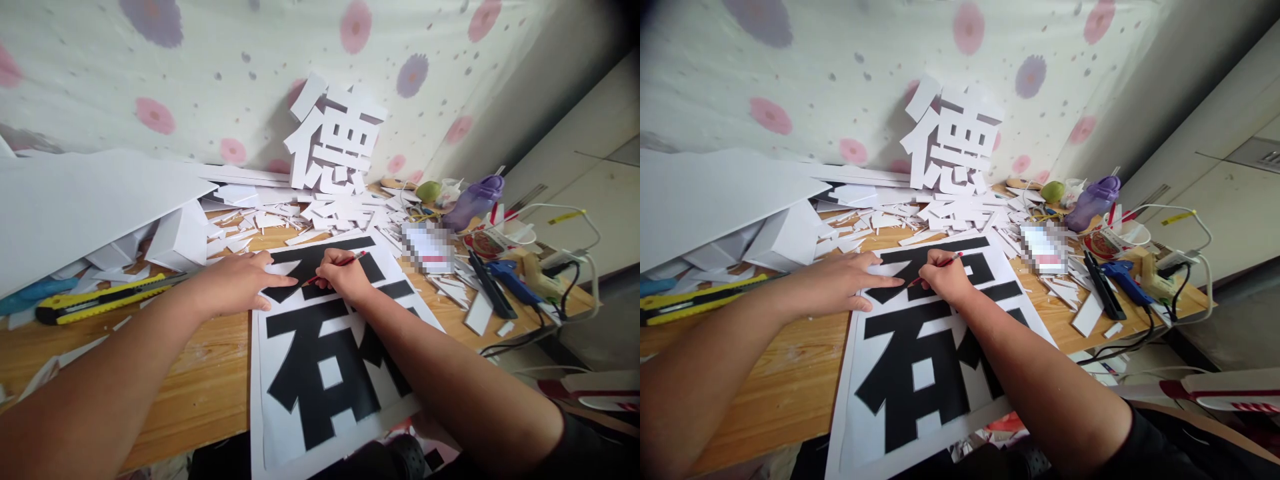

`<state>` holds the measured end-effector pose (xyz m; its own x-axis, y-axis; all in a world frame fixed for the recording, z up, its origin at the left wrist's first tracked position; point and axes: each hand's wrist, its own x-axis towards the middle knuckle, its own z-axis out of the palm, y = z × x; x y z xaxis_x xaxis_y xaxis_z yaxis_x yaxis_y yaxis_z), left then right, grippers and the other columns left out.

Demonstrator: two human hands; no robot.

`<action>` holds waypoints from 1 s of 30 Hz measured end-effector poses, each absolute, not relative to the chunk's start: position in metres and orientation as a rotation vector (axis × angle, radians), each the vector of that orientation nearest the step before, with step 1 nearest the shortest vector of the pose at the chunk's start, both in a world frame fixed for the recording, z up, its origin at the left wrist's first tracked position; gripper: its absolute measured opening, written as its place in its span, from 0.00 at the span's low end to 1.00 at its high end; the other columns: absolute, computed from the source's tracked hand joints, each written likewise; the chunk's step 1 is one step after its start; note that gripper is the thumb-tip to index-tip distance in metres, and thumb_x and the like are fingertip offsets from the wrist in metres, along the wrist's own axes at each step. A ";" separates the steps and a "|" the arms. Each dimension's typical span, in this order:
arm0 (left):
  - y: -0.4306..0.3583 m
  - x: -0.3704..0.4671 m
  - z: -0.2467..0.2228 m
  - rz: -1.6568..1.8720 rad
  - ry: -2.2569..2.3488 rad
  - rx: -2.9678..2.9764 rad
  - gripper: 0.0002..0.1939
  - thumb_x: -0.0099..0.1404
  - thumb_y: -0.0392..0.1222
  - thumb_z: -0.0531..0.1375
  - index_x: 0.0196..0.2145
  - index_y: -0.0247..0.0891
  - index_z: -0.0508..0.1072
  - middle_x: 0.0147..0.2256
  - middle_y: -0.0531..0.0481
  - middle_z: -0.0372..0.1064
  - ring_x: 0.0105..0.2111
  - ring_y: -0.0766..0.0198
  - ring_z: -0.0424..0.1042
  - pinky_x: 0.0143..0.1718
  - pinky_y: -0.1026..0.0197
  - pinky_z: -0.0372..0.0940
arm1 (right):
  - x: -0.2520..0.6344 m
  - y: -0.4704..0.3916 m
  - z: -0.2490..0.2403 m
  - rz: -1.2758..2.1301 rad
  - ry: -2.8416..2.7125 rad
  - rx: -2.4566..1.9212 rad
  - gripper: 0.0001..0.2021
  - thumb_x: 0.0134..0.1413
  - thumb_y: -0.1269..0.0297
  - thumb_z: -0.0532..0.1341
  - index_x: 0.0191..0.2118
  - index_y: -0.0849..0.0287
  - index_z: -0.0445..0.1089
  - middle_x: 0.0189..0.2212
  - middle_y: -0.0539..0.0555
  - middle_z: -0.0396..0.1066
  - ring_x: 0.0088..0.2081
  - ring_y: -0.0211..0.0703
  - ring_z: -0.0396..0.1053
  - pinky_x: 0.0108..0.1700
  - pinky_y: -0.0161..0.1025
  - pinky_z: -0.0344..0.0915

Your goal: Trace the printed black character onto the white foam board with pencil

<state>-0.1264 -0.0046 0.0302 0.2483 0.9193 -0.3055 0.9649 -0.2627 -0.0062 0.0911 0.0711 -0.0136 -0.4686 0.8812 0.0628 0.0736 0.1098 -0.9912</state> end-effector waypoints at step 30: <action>-0.017 -0.083 0.017 -0.238 1.804 2.521 0.19 0.68 0.53 0.65 0.51 0.42 0.80 0.61 0.39 0.72 0.57 0.41 0.72 0.58 0.43 0.65 | 0.135 0.082 -0.018 1.363 -1.650 -0.929 0.12 0.42 0.60 0.69 0.19 0.55 0.66 0.18 0.50 0.75 0.21 0.37 0.68 0.25 0.34 0.64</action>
<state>-0.0830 -0.0171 0.0174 0.3154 0.9382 -0.1428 0.9431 -0.3266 -0.0624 0.1350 0.0821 -0.0182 -0.4227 0.8985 0.1183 0.0530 0.1548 -0.9865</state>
